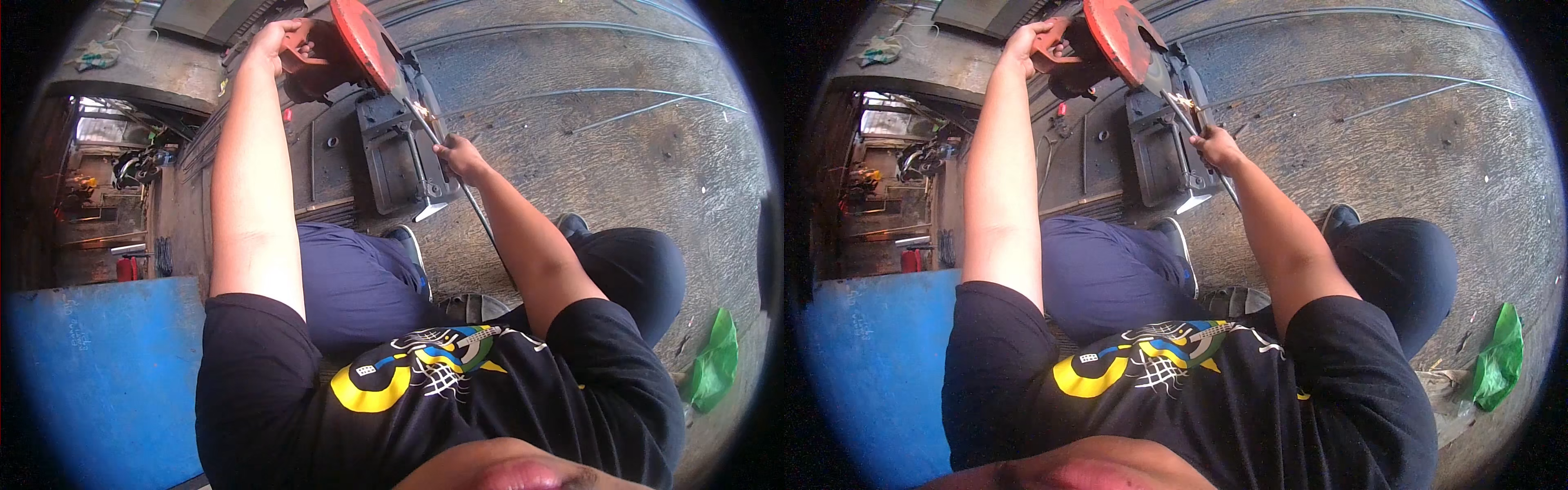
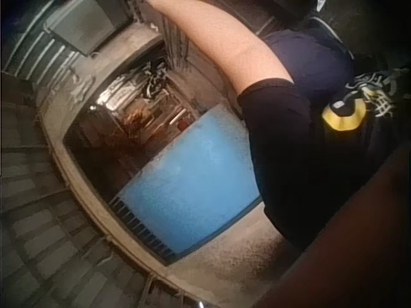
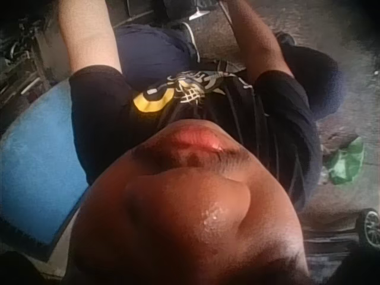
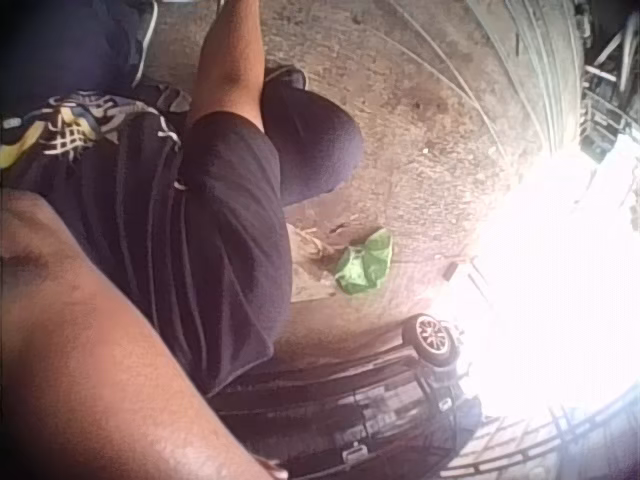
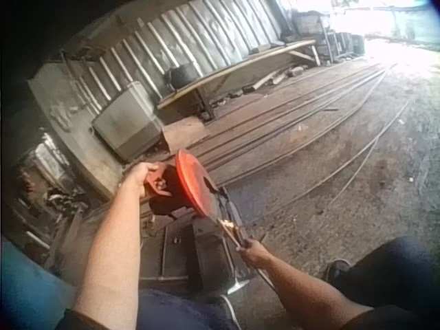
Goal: Cut metal rods to specific lengths using a chop saw.
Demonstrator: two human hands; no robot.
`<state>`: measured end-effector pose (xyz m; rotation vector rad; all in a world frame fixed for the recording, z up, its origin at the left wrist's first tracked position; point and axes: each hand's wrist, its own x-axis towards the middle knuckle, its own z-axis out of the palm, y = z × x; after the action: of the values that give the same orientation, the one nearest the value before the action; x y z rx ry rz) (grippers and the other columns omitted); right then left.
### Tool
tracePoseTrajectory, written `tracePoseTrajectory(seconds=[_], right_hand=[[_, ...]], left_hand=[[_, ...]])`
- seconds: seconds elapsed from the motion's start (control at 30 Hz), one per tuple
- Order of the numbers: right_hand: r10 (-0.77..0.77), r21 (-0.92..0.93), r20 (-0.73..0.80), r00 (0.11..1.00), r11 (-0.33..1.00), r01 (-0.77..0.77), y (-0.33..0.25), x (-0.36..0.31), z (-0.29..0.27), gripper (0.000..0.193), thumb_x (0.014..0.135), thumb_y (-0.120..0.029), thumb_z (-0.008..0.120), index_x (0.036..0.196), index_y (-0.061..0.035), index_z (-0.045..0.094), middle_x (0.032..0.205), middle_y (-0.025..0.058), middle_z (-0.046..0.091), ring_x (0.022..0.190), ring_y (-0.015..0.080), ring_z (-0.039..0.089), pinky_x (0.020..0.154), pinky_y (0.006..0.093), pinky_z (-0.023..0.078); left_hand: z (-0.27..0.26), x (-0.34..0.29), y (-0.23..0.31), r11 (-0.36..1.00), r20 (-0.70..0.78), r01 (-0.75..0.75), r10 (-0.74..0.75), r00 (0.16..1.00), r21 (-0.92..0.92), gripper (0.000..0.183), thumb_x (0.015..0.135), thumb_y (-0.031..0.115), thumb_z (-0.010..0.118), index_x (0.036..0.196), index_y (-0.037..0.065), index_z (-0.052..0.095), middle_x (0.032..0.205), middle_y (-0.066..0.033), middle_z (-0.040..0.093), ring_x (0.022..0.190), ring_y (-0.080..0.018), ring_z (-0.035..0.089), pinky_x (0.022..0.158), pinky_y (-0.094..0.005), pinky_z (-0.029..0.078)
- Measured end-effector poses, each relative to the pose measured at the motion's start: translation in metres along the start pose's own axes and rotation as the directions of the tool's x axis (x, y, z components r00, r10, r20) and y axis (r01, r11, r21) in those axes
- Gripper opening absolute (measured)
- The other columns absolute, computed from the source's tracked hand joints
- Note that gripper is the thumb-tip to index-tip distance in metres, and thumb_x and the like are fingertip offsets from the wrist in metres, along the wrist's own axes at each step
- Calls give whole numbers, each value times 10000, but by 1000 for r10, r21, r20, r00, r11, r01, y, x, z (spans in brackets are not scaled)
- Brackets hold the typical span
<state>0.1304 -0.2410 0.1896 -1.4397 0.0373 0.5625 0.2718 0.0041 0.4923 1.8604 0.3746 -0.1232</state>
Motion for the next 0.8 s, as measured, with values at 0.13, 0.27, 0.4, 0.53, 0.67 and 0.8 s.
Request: tracePoseTrajectory(seconds=[0.13, 0.27, 0.4, 0.53, 0.67, 0.8], right_hand=[[-104, -231, -89, 991, 970, 81, 6, 7, -1, 265, 854, -247, 628, 827, 0, 536, 651, 88, 562, 505, 192, 531, 472, 346, 419], [-367, -587, -268, 891, 795, 151, -5, 32, -17, 263, 819, -283, 637, 861, -29, 585, 809, 185, 633, 755, 385, 599, 665, 449, 460], [-291, -874, -92, 952, 482, 63, -57, 71, -77, 289, 866, -341, 532, 955, -82, 624, 953, 180, 640, 918, 361, 605, 768, 437, 490], [-293, -948, 28, 956, 295, 118, -112, 83, -123, 315, 885, -344, 493, 1035, -92, 608, 1013, 152, 639, 944, 361, 602, 777, 451, 493], [-377, -991, 40, 925, 101, 84, -141, 79, -139, 287, 897, -318, 462, 1094, -151, 587, 1059, 145, 626, 1034, 332, 573, 907, 530, 372], [-321, -989, 98, 942, 72, 127, -138, 87, -124, 278, 898, -301, 455, 1092, -152, 587, 1069, 139, 624, 1041, 327, 571, 901, 526, 381]], left_hand=[[2, -2, 2, 999, 9, 30, -30, 1000, -28, 350, 863, 204, 525, 1141, -5, 495, 915, -183, 584, 712, -234, 588, 601, -318, 526], [4, -5, 1, 1000, -34, -22, 22, 999, -9, 293, 864, 180, 518, 1095, 0, 515, 937, -166, 580, 747, -236, 604, 584, -319, 528], [3, -6, 1, 999, 24, 41, -41, 999, -2, 295, 866, 188, 512, 1086, -9, 518, 910, -173, 583, 747, -231, 604, 583, -316, 527], [3, -9, -1, 988, 194, 82, -56, 980, -132, 278, 889, 212, 396, 1019, 22, 551, 799, -117, 582, 634, -227, 551, 657, -424, 512], [9, -18, -6, 980, 159, -23, 55, 986, -197, 310, 891, 181, 372, 1078, 6, 547, 847, -121, 601, 660, -221, 567, 610, -351, 501], [14, -26, -5, 974, 134, -74, 105, 985, -214, 342, 895, 168, 361, 1128, -16, 531, 884, -132, 612, 688, -225, 577, 615, -324, 502]])
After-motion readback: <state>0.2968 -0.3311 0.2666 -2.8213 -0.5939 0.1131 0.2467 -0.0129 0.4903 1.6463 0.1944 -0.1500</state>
